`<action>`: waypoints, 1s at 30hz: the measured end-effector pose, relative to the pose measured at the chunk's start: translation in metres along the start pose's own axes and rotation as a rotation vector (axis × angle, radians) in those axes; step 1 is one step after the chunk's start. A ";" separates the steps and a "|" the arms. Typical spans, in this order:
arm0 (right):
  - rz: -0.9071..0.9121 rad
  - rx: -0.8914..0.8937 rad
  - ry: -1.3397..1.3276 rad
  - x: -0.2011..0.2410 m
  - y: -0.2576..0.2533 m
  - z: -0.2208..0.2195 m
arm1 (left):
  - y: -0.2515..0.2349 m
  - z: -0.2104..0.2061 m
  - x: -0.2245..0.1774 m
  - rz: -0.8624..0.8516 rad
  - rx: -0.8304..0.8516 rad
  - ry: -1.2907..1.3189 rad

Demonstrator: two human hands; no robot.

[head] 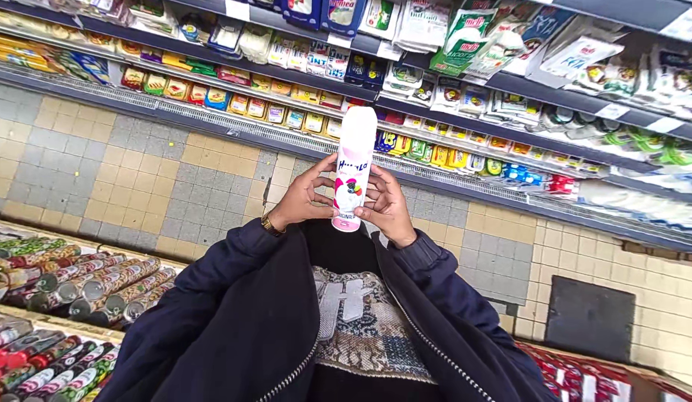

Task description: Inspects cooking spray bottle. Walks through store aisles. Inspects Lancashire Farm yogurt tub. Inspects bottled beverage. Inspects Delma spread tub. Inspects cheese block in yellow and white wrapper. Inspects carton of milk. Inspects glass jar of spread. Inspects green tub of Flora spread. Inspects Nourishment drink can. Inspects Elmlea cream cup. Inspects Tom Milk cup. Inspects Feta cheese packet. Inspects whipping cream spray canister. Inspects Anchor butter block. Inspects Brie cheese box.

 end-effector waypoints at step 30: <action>-0.096 0.078 0.004 -0.010 0.001 -0.007 | 0.002 0.014 0.003 0.005 0.073 -0.019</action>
Point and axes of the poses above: each hand's wrist, its own y-axis away from the middle knuckle, its own z-axis out of the back of the hand, x = y × z, the point moved 10 cm from there along -y, towards the middle knuckle
